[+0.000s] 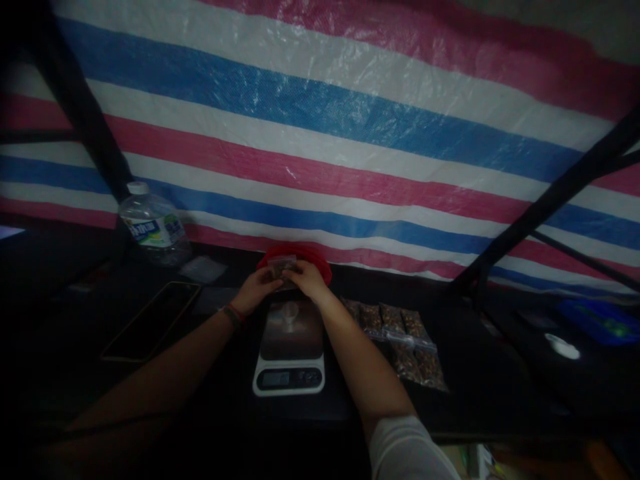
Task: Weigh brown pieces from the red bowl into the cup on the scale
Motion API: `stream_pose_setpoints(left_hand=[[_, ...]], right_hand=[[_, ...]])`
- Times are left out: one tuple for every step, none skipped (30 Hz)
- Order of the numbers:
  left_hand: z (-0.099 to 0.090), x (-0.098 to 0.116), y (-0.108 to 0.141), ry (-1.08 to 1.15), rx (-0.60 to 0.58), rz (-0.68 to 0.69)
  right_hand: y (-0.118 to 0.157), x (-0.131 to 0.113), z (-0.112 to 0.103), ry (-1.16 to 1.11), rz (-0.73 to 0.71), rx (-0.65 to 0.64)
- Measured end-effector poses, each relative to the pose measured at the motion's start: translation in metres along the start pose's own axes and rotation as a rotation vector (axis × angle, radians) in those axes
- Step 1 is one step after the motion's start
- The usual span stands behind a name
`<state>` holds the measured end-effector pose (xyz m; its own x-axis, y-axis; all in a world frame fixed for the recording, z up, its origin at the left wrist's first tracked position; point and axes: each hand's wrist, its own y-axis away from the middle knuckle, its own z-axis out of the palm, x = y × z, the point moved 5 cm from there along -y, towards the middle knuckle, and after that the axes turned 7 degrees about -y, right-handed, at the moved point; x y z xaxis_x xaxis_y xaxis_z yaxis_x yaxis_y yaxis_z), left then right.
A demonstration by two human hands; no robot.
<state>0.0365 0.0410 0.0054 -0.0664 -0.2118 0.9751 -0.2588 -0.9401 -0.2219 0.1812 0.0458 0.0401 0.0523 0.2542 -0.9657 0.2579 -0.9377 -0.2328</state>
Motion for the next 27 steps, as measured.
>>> stream_pose_setpoints(left_hand=[[-0.001, -0.001, -0.001, 0.002, 0.003, 0.000], [-0.002, -0.003, -0.002, -0.005, 0.011, -0.001], [-0.002, -0.004, -0.002, -0.017, 0.018, -0.004], [-0.003, -0.005, -0.003, -0.026, 0.025, -0.007], [-0.003, -0.006, -0.003, -0.034, 0.029, -0.008], [-0.003, -0.005, -0.003, -0.042, 0.029, -0.005], [-0.002, -0.005, -0.003, -0.050, 0.024, 0.001], [-0.002, -0.004, -0.002, -0.059, 0.018, 0.008], [-0.001, -0.003, -0.001, -0.068, 0.014, 0.011], [0.000, -0.002, 0.000, -0.075, 0.011, 0.007], [0.000, -0.001, 0.001, -0.083, 0.010, -0.002], [-0.001, -0.001, 0.002, -0.094, 0.014, -0.012], [-0.001, -0.001, 0.003, -0.106, 0.021, -0.021], [-0.002, -0.001, 0.003, -0.123, 0.027, -0.026], [-0.003, -0.002, 0.003, -0.144, 0.033, -0.027], [-0.004, -0.002, 0.003, -0.167, 0.040, -0.027], [-0.005, -0.003, 0.002, -0.190, 0.046, -0.027], [-0.006, -0.004, 0.002, -0.210, 0.054, -0.028], [-0.007, -0.004, 0.001, -0.230, 0.063, -0.029], [-0.007, -0.005, 0.001, -0.248, 0.074, -0.027], [-0.008, -0.006, 0.000, -0.262, 0.083, -0.026], [-0.008, -0.006, 0.000, -0.272, 0.088, -0.024], [-0.008, -0.006, -0.001, -0.279, 0.092, -0.025], [-0.009, -0.006, -0.001, -0.284, 0.095, -0.027], [-0.008, -0.006, -0.001, -0.285, 0.093, -0.030], [-0.008, -0.006, -0.001, -0.284, 0.092, -0.031], [-0.008, -0.006, -0.001, -0.281, 0.095, -0.031]], right_hand=[[0.000, 0.001, -0.001, -0.020, -0.001, 0.024], [-0.001, 0.003, -0.002, -0.040, -0.004, 0.040], [-0.001, 0.006, -0.001, -0.060, -0.006, 0.046], [-0.001, 0.008, 0.000, -0.075, -0.010, 0.040], [-0.001, 0.010, 0.002, -0.080, -0.014, 0.031], [-0.001, 0.010, 0.003, -0.073, -0.018, 0.021], [-0.002, 0.009, 0.004, -0.056, -0.019, 0.016], [-0.002, 0.006, 0.003, -0.030, -0.022, 0.021], [-0.002, 0.000, 0.000, 0.004, -0.026, 0.039], [-0.001, -0.009, -0.006, 0.042, -0.035, 0.068], [0.001, -0.022, -0.013, 0.074, -0.050, 0.107], [0.004, -0.038, -0.021, 0.102, -0.080, 0.149], [0.009, -0.057, -0.030, 0.121, -0.130, 0.199], [0.016, -0.076, -0.039, 0.123, -0.188, 0.240], [0.025, -0.096, -0.049, 0.118, -0.248, 0.305], [0.036, -0.112, -0.059, 0.115, -0.287, 0.367], [0.049, -0.126, -0.067, 0.121, -0.317, 0.428], [0.063, -0.136, -0.074, 0.142, -0.327, 0.472], [0.077, -0.142, -0.081, 0.173, -0.324, 0.513], [0.092, -0.144, -0.087, 0.202, -0.304, 0.535], [0.106, -0.141, -0.092, 0.231, -0.269, 0.545], [0.121, -0.136, -0.097, 0.264, -0.217, 0.542], [0.136, -0.128, -0.103, 0.292, -0.158, 0.539], [0.150, -0.118, -0.109, 0.316, -0.097, 0.532], [0.165, -0.108, -0.118, 0.339, -0.045, 0.557], [0.180, -0.097, -0.126, 0.365, 0.022, 0.583], [0.194, -0.085, -0.134, 0.386, 0.081, 0.596]])
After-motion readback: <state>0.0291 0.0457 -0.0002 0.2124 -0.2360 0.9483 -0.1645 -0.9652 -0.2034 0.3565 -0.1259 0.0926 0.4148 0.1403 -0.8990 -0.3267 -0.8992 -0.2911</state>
